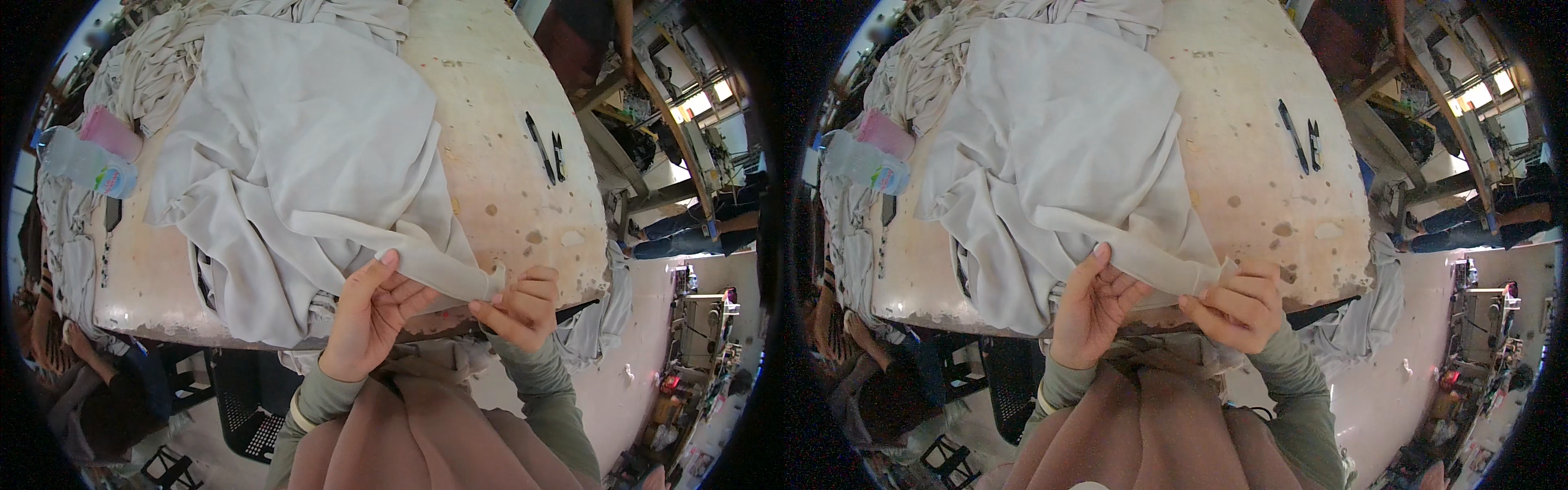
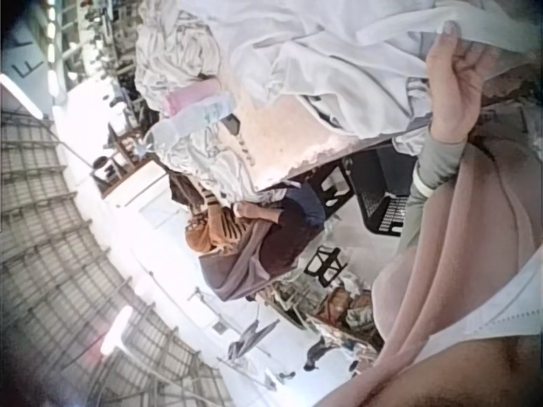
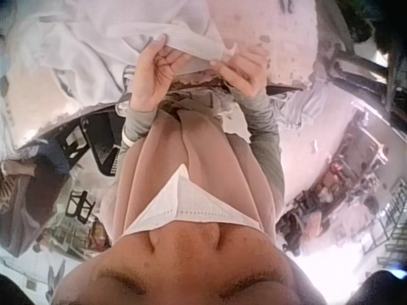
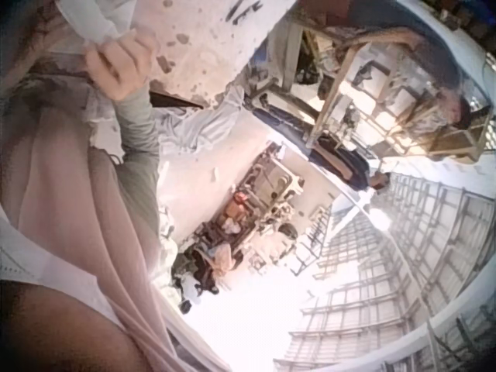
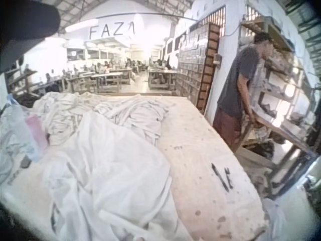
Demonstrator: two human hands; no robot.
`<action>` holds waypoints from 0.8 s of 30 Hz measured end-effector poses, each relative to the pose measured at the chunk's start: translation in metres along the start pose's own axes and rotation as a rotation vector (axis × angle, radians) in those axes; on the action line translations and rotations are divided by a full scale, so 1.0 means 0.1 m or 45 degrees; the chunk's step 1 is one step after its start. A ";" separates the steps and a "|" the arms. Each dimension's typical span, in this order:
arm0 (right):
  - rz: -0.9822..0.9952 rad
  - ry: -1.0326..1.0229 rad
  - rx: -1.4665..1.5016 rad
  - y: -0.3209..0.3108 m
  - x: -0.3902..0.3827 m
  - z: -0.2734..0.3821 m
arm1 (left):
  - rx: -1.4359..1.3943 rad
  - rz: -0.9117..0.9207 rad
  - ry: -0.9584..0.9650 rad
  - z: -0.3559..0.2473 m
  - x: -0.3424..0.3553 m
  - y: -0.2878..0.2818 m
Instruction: The person inspects a white garment, cuts a small elastic band with scissors, and applies tape to the waistband area. The person then folds and aligns the fabric edges, continuing to manipulate the garment on the table.
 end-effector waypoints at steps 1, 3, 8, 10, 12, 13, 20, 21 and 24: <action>0.011 0.006 -0.015 -0.01 0.00 0.01 | -0.051 -0.033 0.008 -0.01 0.02 -0.04; 0.015 0.031 -0.033 -0.05 0.00 0.02 | -0.154 -0.081 0.047 -0.04 0.07 -0.11; -0.004 0.079 -0.098 -0.20 -0.01 -0.06 | -0.246 -0.228 0.211 -0.20 0.13 -0.29; -0.057 0.096 -0.141 -0.26 -0.05 -0.14 | -0.222 -0.248 0.304 -0.30 0.13 -0.31; -0.115 0.141 -0.215 -0.32 -0.11 -0.22 | -0.204 -0.285 0.355 -0.36 0.12 -0.33; -0.157 0.150 -0.249 -0.35 -0.14 -0.25 | -0.193 -0.292 0.369 -0.39 0.11 -0.33; 0.011 0.342 -0.340 -0.30 -0.04 -0.48 | 0.014 -0.225 0.443 -0.41 0.05 -0.22; 0.056 0.454 -0.275 -0.23 0.00 -0.53 | 0.029 -0.191 0.412 -0.35 0.07 -0.19; 0.142 0.523 -0.011 0.18 0.09 -0.45 | 0.048 -0.109 0.316 -0.13 0.12 -0.11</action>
Point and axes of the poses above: each hand's wrist, its own x-axis towards the middle knuckle, its own y-axis out of the palm, z = x × y, the point moved 8 cm from there along x, towards the middle knuckle, and after that the axes turned 6 degrees about x, right-handed, at the moved point
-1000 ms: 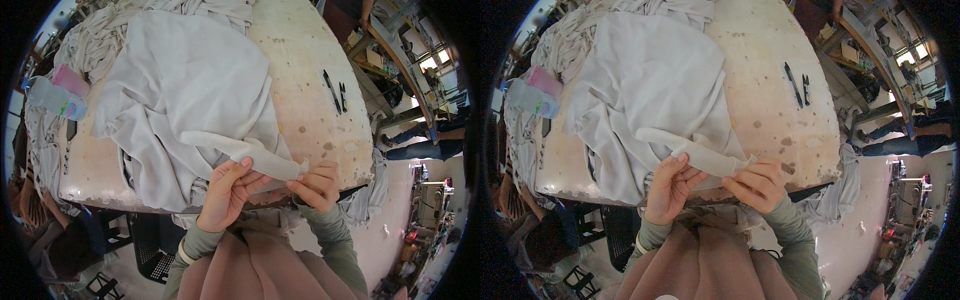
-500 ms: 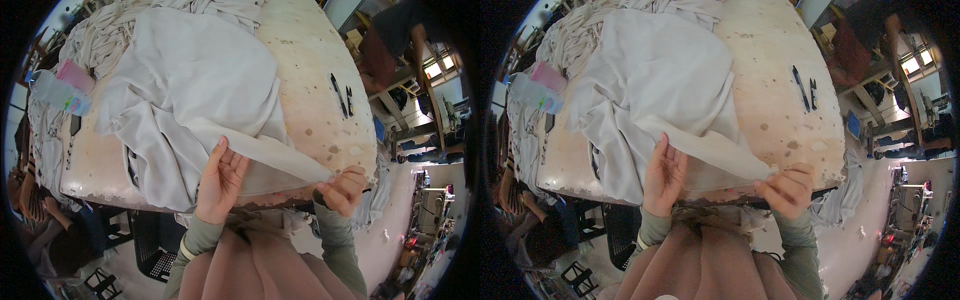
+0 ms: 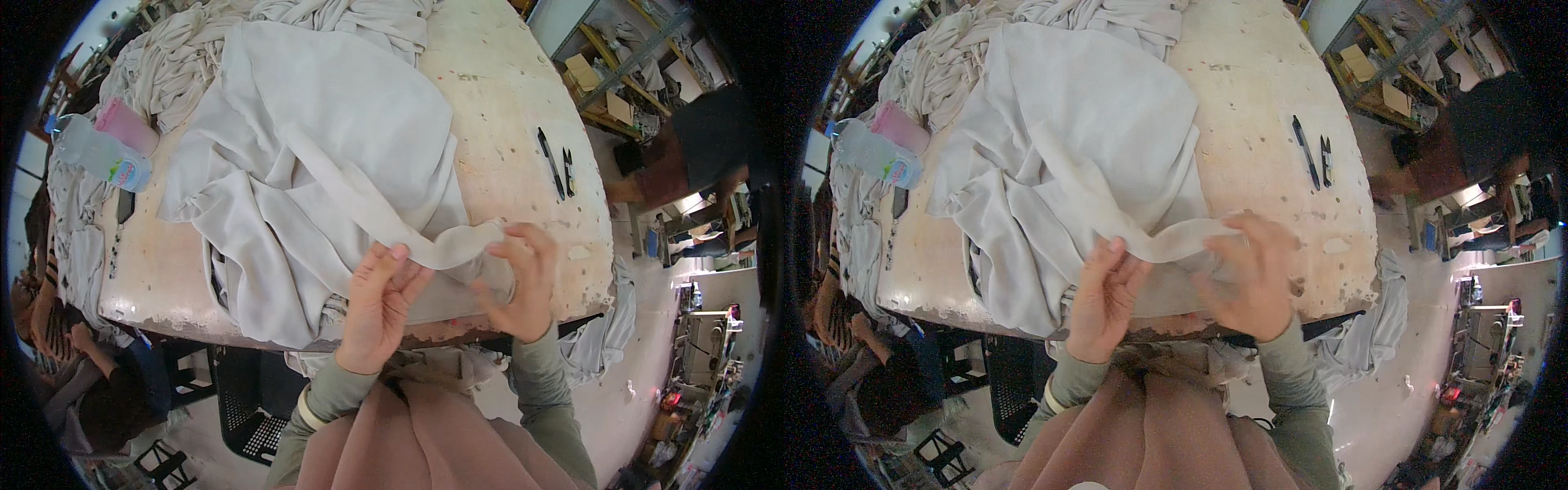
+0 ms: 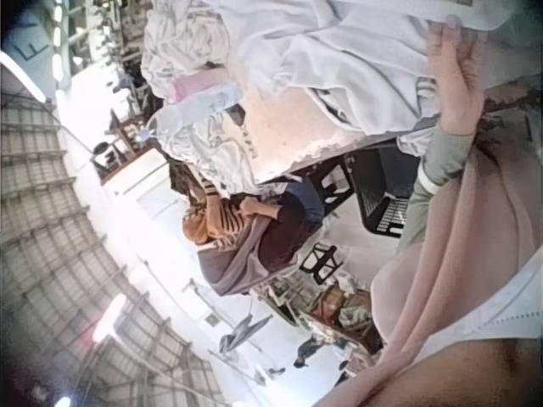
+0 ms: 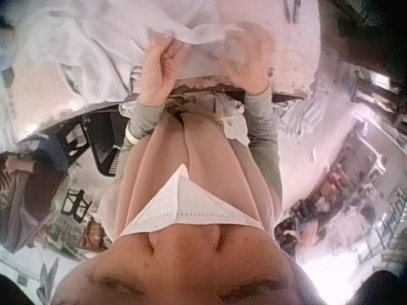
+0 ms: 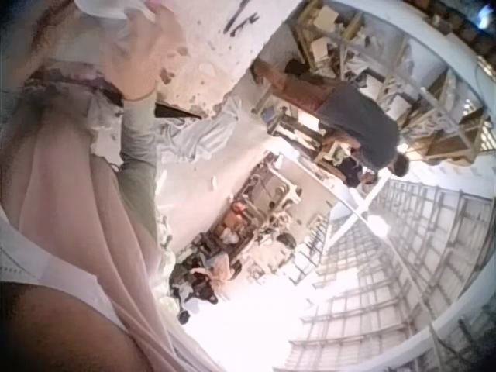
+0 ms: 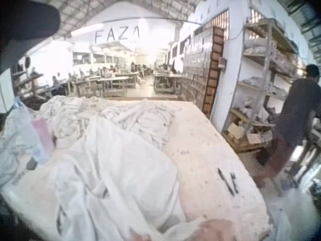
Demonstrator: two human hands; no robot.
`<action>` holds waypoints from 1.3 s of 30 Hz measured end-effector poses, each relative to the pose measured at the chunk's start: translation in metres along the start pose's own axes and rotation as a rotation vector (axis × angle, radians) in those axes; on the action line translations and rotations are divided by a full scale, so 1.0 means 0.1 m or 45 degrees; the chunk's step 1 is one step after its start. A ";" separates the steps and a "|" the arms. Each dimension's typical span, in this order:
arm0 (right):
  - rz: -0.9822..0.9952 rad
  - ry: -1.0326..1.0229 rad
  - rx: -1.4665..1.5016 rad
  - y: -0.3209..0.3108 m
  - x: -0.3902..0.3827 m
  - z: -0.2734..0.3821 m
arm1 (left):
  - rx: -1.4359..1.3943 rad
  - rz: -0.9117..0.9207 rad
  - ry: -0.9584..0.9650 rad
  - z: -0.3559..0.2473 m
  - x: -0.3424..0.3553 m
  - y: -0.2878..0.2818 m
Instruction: The person inspects a white garment, cuts a small elastic band with scissors, and applies tape to the waistband area. The person then folds and aligns the fabric edges, continuing to manipulate the garment on the table.
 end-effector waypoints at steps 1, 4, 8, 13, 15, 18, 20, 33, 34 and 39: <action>0.050 -0.018 0.081 0.16 0.02 0.04 | -0.015 0.009 -0.044 0.06 0.00 0.01; 0.215 -0.140 0.240 0.45 0.02 0.16 | -0.057 0.066 -0.092 0.12 0.00 0.01; 0.339 -0.392 0.239 0.38 -0.04 0.29 | -0.038 -0.020 -0.038 -0.01 0.07 -0.11; 0.290 -0.443 0.179 0.14 -0.03 0.38 | -0.018 -0.064 0.055 -0.26 0.20 -0.20; 0.207 -0.421 0.121 0.01 -0.05 0.36 | -0.013 -0.070 0.089 -0.32 0.22 -0.23; 0.178 -0.344 0.042 -0.14 -0.11 0.25 | -0.034 -0.045 0.143 -0.38 0.25 -0.23; 0.127 -0.320 0.071 -0.22 -0.12 0.16 | -0.034 -0.068 0.169 -0.41 0.25 -0.24; 0.355 -0.314 0.267 0.75 0.46 0.05 | 0.040 0.070 -0.169 -0.28 0.41 -0.02; 0.324 -0.404 0.274 0.73 0.47 0.07 | 0.055 0.055 -0.159 -0.39 0.47 -0.06; 0.076 -0.661 0.262 0.50 0.51 0.09 | 0.131 -0.054 -0.075 -0.89 0.81 -0.20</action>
Point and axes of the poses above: each hand's wrist, its own x-axis towards the middle knuckle, its own y-axis out of the palm, z = x × y, the point moved 8 cm from there along x, towards the middle knuckle, and after that the axes turned 6 degrees about x, right-handed, at the moved point
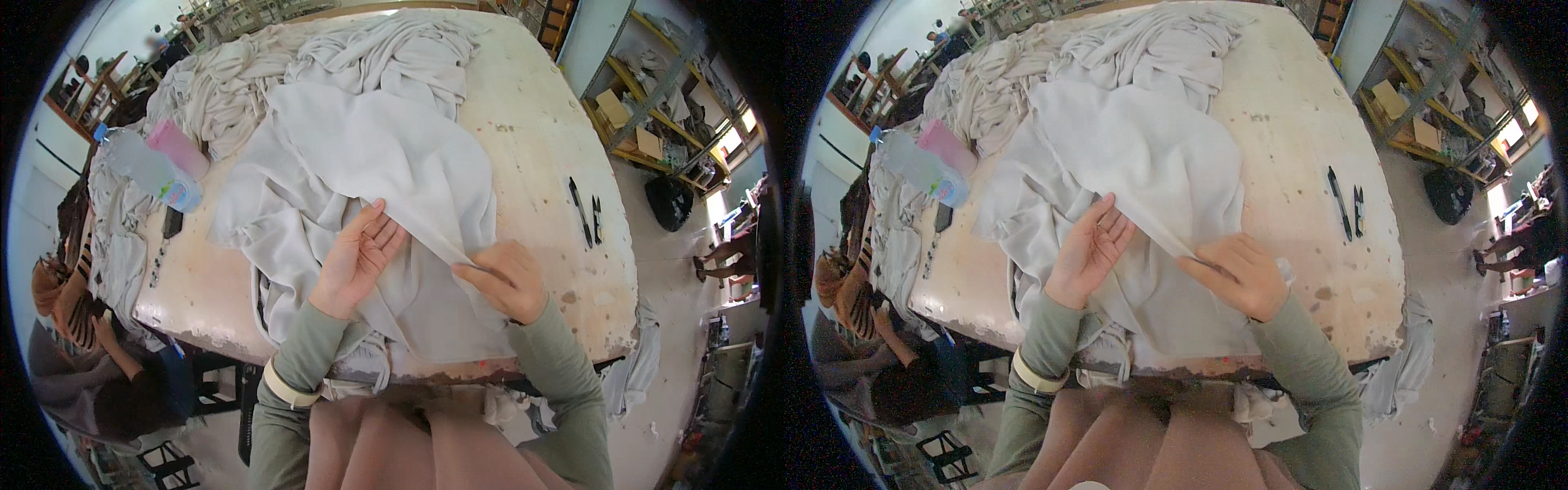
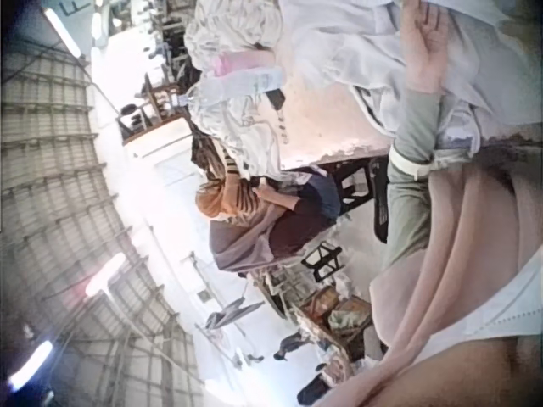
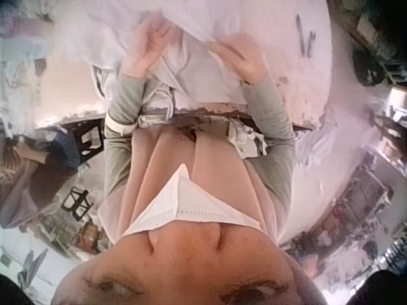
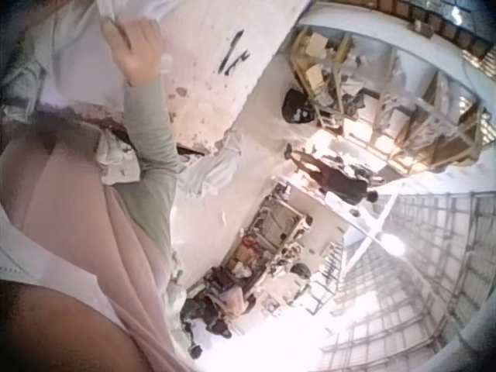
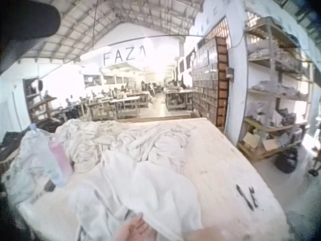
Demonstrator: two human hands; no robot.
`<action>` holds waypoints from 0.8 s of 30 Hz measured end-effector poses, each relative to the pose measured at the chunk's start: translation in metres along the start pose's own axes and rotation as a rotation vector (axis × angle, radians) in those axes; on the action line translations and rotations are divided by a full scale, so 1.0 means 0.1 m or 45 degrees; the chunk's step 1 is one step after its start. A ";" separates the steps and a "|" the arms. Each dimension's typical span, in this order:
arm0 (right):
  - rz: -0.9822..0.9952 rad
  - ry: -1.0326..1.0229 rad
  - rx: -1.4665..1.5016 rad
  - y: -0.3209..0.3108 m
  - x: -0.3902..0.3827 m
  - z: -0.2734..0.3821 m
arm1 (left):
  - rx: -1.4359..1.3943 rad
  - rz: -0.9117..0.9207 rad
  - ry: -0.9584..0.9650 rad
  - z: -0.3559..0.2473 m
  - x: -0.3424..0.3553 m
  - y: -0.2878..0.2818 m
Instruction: The person inspects a white garment, cuts a small elastic band with scissors, and applies tape to the waistband area. The person then folds and aligns the fabric edges, continuing to manipulate the garment on the table.
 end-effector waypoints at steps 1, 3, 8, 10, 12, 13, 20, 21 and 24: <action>0.002 0.038 -0.022 -0.02 0.00 -0.04 | -0.024 -0.021 -0.001 -0.03 0.05 -0.01; -0.074 0.081 -0.033 -0.12 -0.01 -0.09 | -0.089 -0.054 -0.001 -0.07 0.11 -0.01; -0.218 0.208 -0.202 -0.44 -0.07 -0.26 | -0.109 -0.035 0.086 -0.11 0.13 -0.10; -0.278 0.261 -0.222 -0.56 -0.09 -0.33 | -0.125 -0.006 0.123 -0.16 0.13 -0.15; -0.345 0.327 -0.197 -0.67 -0.13 -0.39 | -0.173 0.003 0.146 -0.19 0.15 -0.20; -0.422 0.340 -0.167 -0.74 -0.16 -0.40 | -0.232 -0.012 0.141 -0.20 0.16 -0.24; -1.210 0.737 -0.123 -1.15 -0.68 -0.73 | -0.379 -0.083 0.206 -0.31 0.22 -0.39; -1.341 0.831 -0.154 -1.21 -0.80 -0.79 | -0.367 -0.099 0.229 -0.34 0.21 -0.41; -1.632 0.985 0.085 -1.38 -1.05 -1.03 | -0.269 -0.164 0.228 -0.35 0.20 -0.45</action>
Point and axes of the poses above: each hand's wrist, its own x-axis towards the middle knuckle, its own y-axis out of the palm, z = x × y, the point moved 8 cm from there along x, towards the middle knuckle, and after that the axes turned 6 degrees about x, right-handed, at the moved point
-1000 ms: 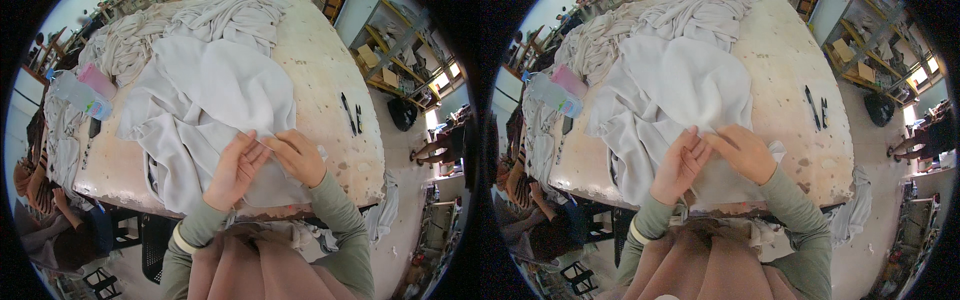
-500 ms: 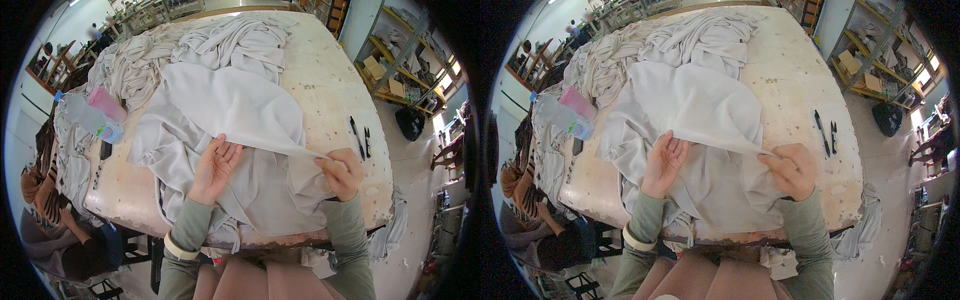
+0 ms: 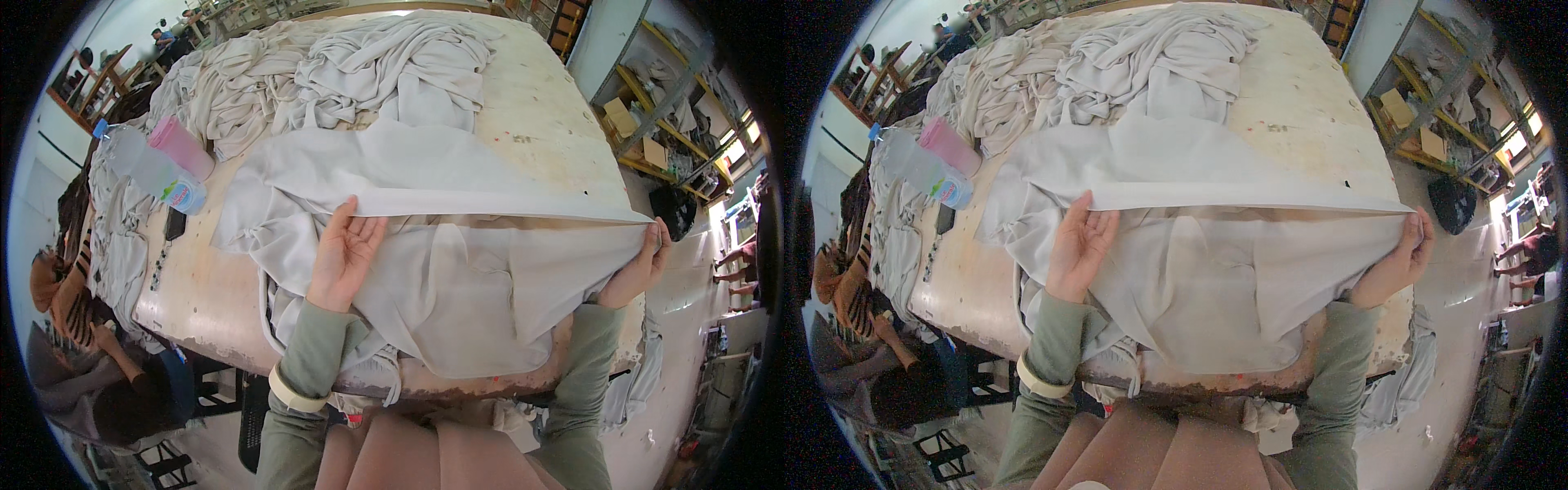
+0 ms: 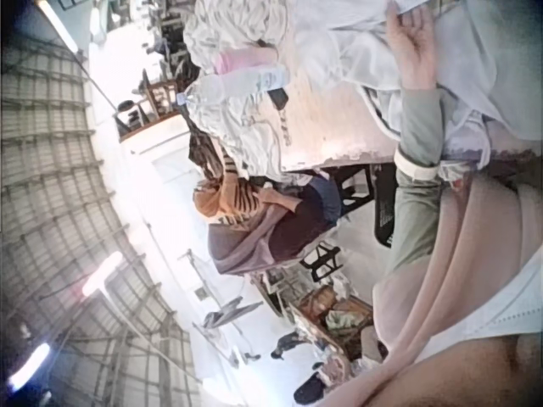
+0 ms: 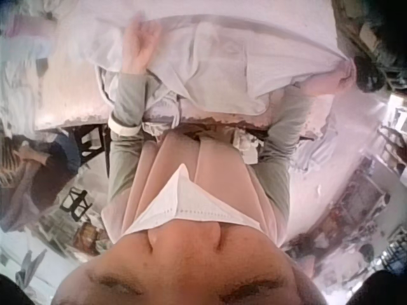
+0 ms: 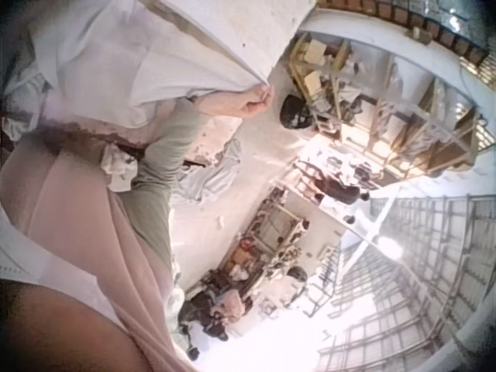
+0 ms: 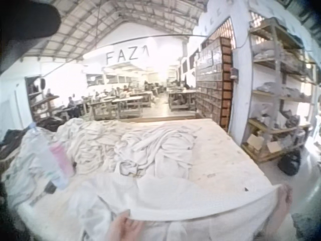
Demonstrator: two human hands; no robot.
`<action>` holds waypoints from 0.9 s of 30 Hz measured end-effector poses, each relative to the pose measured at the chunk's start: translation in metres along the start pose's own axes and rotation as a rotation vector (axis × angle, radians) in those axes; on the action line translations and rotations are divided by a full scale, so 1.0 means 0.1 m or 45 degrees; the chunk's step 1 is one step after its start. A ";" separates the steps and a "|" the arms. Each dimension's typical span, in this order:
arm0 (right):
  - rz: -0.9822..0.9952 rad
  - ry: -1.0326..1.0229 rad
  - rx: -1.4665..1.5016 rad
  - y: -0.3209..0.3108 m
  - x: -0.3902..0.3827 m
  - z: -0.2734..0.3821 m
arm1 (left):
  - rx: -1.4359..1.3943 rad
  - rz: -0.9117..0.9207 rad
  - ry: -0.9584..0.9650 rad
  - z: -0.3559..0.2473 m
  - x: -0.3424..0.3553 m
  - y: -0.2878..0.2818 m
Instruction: The person inspects a white garment, cuts a small elastic band with scissors, and applies tape to the waistband area. The person then folds and aligns the fabric edges, continuing to manipulate the garment on the table.
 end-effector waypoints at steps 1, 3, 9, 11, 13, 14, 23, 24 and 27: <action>-0.071 0.100 0.052 -0.06 0.06 -0.07 | 0.061 0.091 -0.030 0.04 -0.02 0.07; -0.056 -0.089 -0.197 -0.04 0.10 0.01 | 0.173 0.226 -0.092 0.17 -0.10 0.19; 1.045 -0.602 -0.519 0.79 -0.92 0.11 | 0.328 0.488 -0.207 0.64 -0.45 0.49; 1.336 -0.601 -0.477 1.00 -1.41 0.06 | 0.409 0.480 -0.254 0.78 -0.51 0.50; 1.464 -0.617 -0.413 1.06 -1.57 0.09 | 0.434 0.468 -0.269 0.83 -0.51 0.49; 1.527 -0.607 -0.392 1.08 -1.64 0.10 | 0.432 0.446 -0.277 0.83 -0.49 0.47; 0.817 -0.462 -0.531 0.76 -0.99 0.17 | 0.164 0.154 -0.062 0.49 -0.25 0.24; 0.760 -0.425 -0.554 0.72 -0.92 0.15 | 0.127 0.102 -0.027 0.43 -0.23 0.22; 0.598 -0.330 -0.571 0.60 -0.72 0.11 | 0.070 0.016 0.043 0.32 -0.20 0.17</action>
Point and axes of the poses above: each hand's wrist, its own x-axis towards the middle knuckle, its own y-axis out of the palm, z = x × y, the point moved 8 cm from there along x, towards the middle knuckle, and after that the axes turned 6 degrees about x, right-handed, at the moved point
